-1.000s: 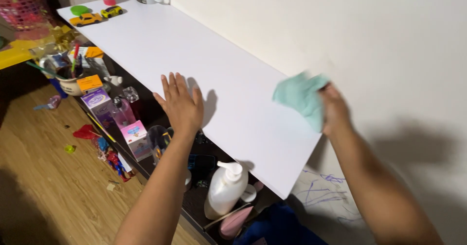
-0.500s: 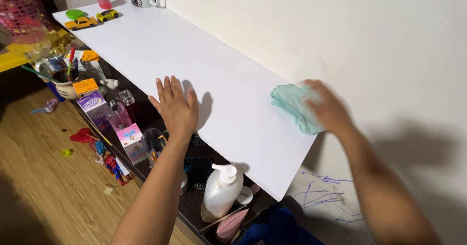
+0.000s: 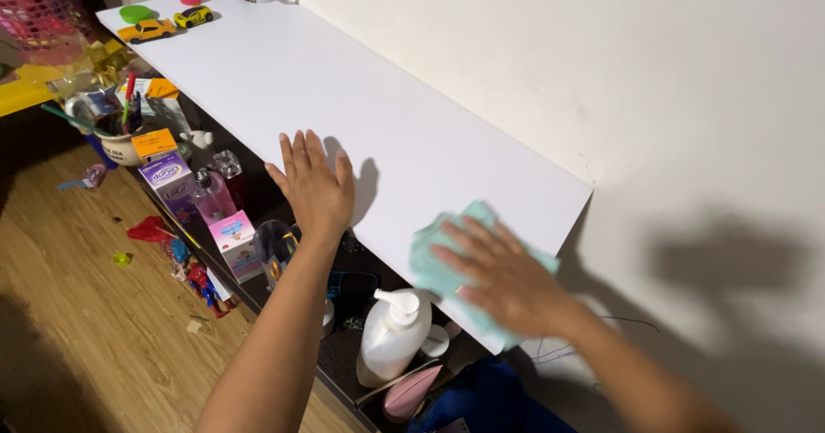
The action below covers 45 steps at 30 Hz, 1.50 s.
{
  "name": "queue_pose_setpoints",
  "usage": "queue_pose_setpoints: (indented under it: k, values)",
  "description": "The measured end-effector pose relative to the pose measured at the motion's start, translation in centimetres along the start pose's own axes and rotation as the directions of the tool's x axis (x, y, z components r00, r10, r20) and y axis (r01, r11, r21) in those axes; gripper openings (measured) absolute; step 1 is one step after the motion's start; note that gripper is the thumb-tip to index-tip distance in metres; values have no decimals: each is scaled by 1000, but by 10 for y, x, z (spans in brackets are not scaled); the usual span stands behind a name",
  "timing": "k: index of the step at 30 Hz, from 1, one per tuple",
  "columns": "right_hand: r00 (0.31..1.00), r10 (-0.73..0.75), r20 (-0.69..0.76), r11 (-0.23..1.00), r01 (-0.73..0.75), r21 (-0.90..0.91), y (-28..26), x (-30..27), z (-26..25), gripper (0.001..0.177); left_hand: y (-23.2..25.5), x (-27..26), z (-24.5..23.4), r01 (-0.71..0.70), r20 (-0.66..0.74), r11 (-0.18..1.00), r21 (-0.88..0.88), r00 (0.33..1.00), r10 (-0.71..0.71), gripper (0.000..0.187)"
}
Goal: Cleaning a dresser surface and organizing objects on it.
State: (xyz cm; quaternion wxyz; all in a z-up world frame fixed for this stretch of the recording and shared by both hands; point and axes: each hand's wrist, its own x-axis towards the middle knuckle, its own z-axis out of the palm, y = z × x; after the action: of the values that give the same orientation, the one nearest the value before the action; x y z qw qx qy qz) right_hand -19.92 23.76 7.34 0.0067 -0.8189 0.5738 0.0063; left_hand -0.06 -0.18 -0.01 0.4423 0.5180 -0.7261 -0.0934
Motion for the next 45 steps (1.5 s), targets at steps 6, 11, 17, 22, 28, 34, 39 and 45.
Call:
queue_pose_setpoints:
  k: [6,11,17,22,28,34,39,45]
  values:
    - [927,372,35,928,-372,-14,123,14,18,64,-3,-11,-22,-215,-73,965,-154,976,206,61]
    - [855,517,-29,856,-516,39,157,41,28,66,10,-104,-81,-160,-39,874,-458,986,160,36]
    - [882,470,-33,882,-468,48,126,72,25,69,42,-171,-96,-85,223,779,-621,934,279,61]
    - [984,178,13,984,-179,21,47,90,1,76,43,-191,-84,-141,144,776,-614,948,285,55]
    - [954,-299,-14,954,298,-15,15,46,10,81,49,-204,-80,-215,-44,790,-575,972,232,58]
    - [950,-296,94,952,302,-55,-24,-26,-13,94,48,-211,-76,-206,-63,821,-532,977,205,59]
    - [945,-241,-223,952,274,133,-26,-75,10,74,53,-211,-75,-180,-22,833,-523,980,198,61]
    - [943,-314,-112,816,328,477,23,-123,-8,28,50,-207,-80,-132,64,820,-557,978,201,60]
